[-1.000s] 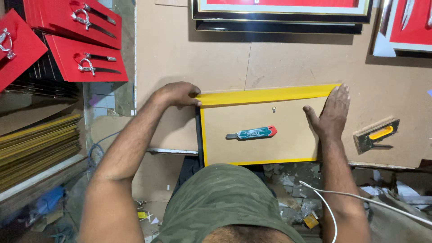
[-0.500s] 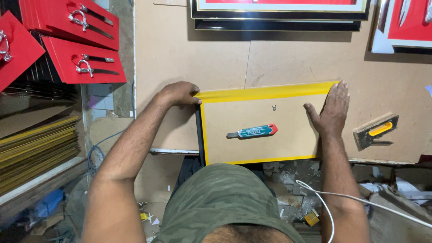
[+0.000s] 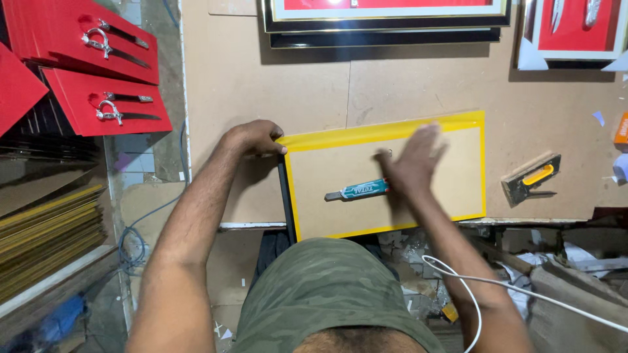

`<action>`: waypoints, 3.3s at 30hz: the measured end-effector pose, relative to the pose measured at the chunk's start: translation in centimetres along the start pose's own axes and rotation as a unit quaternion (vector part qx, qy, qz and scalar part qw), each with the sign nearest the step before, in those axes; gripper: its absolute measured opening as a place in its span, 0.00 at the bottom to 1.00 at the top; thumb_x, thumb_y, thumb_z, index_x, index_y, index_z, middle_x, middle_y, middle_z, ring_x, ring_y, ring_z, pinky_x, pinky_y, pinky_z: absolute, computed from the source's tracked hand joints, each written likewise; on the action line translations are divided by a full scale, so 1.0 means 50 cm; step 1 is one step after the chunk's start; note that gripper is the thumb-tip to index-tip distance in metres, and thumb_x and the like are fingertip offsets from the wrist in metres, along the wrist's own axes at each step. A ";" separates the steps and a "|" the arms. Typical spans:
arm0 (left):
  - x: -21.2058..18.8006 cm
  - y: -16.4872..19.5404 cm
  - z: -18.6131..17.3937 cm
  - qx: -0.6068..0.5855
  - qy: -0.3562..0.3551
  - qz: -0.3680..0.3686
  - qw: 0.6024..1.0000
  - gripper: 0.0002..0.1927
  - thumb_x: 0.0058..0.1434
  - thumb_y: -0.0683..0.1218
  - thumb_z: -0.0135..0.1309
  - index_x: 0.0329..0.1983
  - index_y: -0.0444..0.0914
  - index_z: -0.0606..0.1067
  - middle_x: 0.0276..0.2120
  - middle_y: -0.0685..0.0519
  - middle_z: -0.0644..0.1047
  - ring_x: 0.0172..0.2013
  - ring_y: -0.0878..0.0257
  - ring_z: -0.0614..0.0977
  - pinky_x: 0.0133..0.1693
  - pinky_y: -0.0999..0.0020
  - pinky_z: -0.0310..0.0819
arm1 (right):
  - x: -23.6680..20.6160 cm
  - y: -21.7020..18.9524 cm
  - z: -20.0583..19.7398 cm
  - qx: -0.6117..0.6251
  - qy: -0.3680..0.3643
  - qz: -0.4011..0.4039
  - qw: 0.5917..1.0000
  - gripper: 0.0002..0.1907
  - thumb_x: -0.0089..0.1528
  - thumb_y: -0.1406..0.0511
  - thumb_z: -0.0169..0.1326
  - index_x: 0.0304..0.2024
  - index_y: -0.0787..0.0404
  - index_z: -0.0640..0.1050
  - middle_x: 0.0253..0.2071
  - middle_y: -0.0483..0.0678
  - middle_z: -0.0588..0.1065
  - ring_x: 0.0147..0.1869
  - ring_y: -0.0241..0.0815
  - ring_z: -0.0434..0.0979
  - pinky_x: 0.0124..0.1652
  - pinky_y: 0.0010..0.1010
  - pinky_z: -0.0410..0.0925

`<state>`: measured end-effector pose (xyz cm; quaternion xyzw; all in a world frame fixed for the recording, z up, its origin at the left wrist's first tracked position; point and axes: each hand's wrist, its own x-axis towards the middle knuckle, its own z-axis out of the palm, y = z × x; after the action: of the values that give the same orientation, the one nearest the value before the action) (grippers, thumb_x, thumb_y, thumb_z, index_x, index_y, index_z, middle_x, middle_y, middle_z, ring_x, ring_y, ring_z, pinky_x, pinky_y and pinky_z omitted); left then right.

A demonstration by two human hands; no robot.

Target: The person applies yellow tape along the edges of framed display boards on a workbench, pressing and smoothing the tape around each frame and trimming it with a utility knife, finishing one frame and moving to the next.

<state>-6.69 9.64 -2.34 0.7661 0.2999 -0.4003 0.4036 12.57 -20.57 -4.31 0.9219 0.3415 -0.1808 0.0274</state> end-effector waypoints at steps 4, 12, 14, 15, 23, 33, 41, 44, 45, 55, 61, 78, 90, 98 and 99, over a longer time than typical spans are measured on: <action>0.001 0.005 0.000 0.008 -0.010 -0.009 1.000 0.17 0.60 0.57 0.62 0.45 0.42 0.81 0.28 0.48 0.81 0.28 0.57 0.82 0.33 0.58 0.78 | -0.080 -0.274 0.064 0.016 0.022 -0.230 0.973 0.67 0.59 0.28 0.42 0.70 0.83 0.51 0.75 0.78 0.43 0.82 0.71 0.34 0.73 0.63 0.32; -0.022 -0.015 0.004 0.059 0.051 -0.025 0.997 0.26 0.53 0.65 0.66 0.41 0.40 0.82 0.32 0.49 0.84 0.31 0.58 0.85 0.38 0.60 0.79 | -0.124 -0.306 0.029 0.098 0.043 -0.359 0.927 0.59 0.63 0.33 0.50 0.73 0.77 0.58 0.78 0.71 0.49 0.84 0.66 0.43 0.75 0.59 0.39; -0.026 -0.028 0.004 0.066 0.073 -0.007 0.995 0.27 0.52 0.66 0.66 0.43 0.42 0.82 0.33 0.49 0.84 0.34 0.57 0.86 0.40 0.58 0.79 | -0.145 -0.230 0.009 0.086 0.050 -0.341 0.935 0.58 0.48 0.37 0.63 0.66 0.71 0.64 0.68 0.69 0.59 0.73 0.66 0.56 0.67 0.62 0.47; -0.029 -0.034 0.004 0.070 0.086 0.004 0.994 0.27 0.52 0.65 0.66 0.44 0.42 0.83 0.35 0.49 0.84 0.35 0.57 0.86 0.41 0.57 0.79 | -0.153 -0.195 -0.001 0.104 0.028 -0.317 0.942 0.55 0.44 0.40 0.66 0.63 0.67 0.67 0.61 0.65 0.63 0.68 0.64 0.60 0.64 0.59 0.53; -0.054 -0.062 0.002 0.042 0.116 0.036 0.992 0.28 0.52 0.65 0.66 0.47 0.43 0.83 0.37 0.49 0.84 0.38 0.56 0.85 0.44 0.56 0.78 | -0.167 -0.188 0.021 0.170 -0.049 -0.149 0.973 0.15 0.62 0.56 0.59 0.42 0.58 0.74 0.37 0.56 0.77 0.43 0.60 0.78 0.40 0.51 0.71; -0.036 -0.070 0.015 -0.038 0.080 0.092 0.992 0.22 0.57 0.57 0.63 0.50 0.41 0.82 0.34 0.48 0.84 0.33 0.58 0.84 0.39 0.60 0.80 | -0.142 -0.382 0.081 0.226 0.007 -0.153 0.962 0.18 0.66 0.54 0.53 0.39 0.65 0.75 0.23 0.62 0.76 0.28 0.64 0.79 0.28 0.52 0.72; -0.036 -0.084 0.012 -0.030 0.079 0.116 0.990 0.22 0.58 0.58 0.63 0.50 0.40 0.81 0.32 0.48 0.83 0.32 0.58 0.84 0.38 0.59 0.79 | -0.144 -0.406 0.071 0.229 -0.032 -0.138 0.963 0.19 0.65 0.54 0.54 0.34 0.66 0.76 0.23 0.62 0.76 0.29 0.64 0.80 0.32 0.53 0.72; -0.046 -0.075 0.009 -0.029 0.071 0.100 0.992 0.22 0.58 0.58 0.62 0.50 0.42 0.81 0.31 0.48 0.83 0.31 0.58 0.84 0.38 0.59 0.80 | -0.135 -0.410 0.072 0.215 -0.028 -0.138 0.966 0.20 0.65 0.54 0.54 0.34 0.66 0.76 0.23 0.62 0.76 0.30 0.64 0.80 0.32 0.53 0.73; -0.049 -0.072 0.008 -0.029 0.070 0.089 0.993 0.22 0.58 0.58 0.62 0.51 0.42 0.81 0.32 0.49 0.83 0.31 0.58 0.84 0.37 0.59 0.80 | -0.132 -0.411 0.072 0.212 -0.031 -0.138 0.967 0.20 0.65 0.54 0.54 0.34 0.66 0.76 0.24 0.62 0.76 0.30 0.64 0.80 0.33 0.53 0.73; -0.073 -0.098 0.042 0.166 0.408 0.098 0.892 0.05 0.64 0.45 0.58 0.41 0.41 0.82 0.40 0.46 0.79 0.38 0.49 0.83 0.41 0.54 0.79 | -0.186 -0.292 0.016 0.222 -0.064 -0.163 0.959 0.21 0.61 0.49 0.60 0.38 0.61 0.80 0.28 0.56 0.79 0.33 0.58 0.81 0.34 0.46 0.72; -0.078 -0.112 0.143 0.117 0.571 0.188 0.790 0.13 0.59 0.38 0.60 0.48 0.40 0.79 0.57 0.40 0.67 0.46 0.43 0.78 0.46 0.52 0.75 | -0.180 -0.178 -0.015 0.048 0.055 -0.230 0.970 0.23 0.57 0.47 0.66 0.38 0.59 0.80 0.39 0.52 0.78 0.42 0.53 0.80 0.41 0.44 0.72; 0.028 0.168 0.315 -0.042 0.606 0.246 0.755 0.12 0.65 0.40 0.60 0.51 0.36 0.77 0.49 0.47 0.78 0.54 0.49 0.77 0.56 0.53 0.70 | -0.010 -0.027 -0.032 0.127 0.187 -0.424 0.877 0.24 0.63 0.64 0.58 0.60 0.68 0.73 0.61 0.59 0.72 0.66 0.59 0.72 0.66 0.46 0.65; 0.059 0.312 0.344 0.034 0.643 0.169 0.746 0.11 0.65 0.41 0.61 0.50 0.38 0.78 0.48 0.49 0.78 0.54 0.51 0.77 0.56 0.52 0.68 | 0.090 0.491 -0.193 0.128 0.196 -0.300 0.925 0.11 0.64 0.70 0.58 0.49 0.67 0.78 0.46 0.57 0.76 0.50 0.58 0.77 0.48 0.45 0.72; 0.078 0.359 0.332 0.059 0.639 0.085 0.763 0.06 0.69 0.46 0.59 0.46 0.42 0.78 0.46 0.57 0.80 0.52 0.61 0.78 0.59 0.52 0.57 | 0.137 0.367 -0.144 0.174 0.162 -0.384 0.892 0.14 0.62 0.70 0.55 0.51 0.63 0.79 0.46 0.56 0.77 0.50 0.58 0.76 0.47 0.46 0.71; 0.081 0.363 0.331 0.062 0.637 0.080 0.764 0.05 0.69 0.46 0.59 0.46 0.42 0.78 0.46 0.57 0.80 0.52 0.62 0.78 0.59 0.52 0.58 | 0.127 0.320 -0.132 0.208 0.138 -0.412 0.876 0.18 0.63 0.71 0.52 0.55 0.62 0.77 0.50 0.56 0.76 0.53 0.56 0.76 0.51 0.45 0.71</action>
<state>3.40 -12.99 -4.76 0.8894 0.4002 0.1957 0.1024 29.31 -27.72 -1.52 0.6979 0.6453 -0.1135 -0.2893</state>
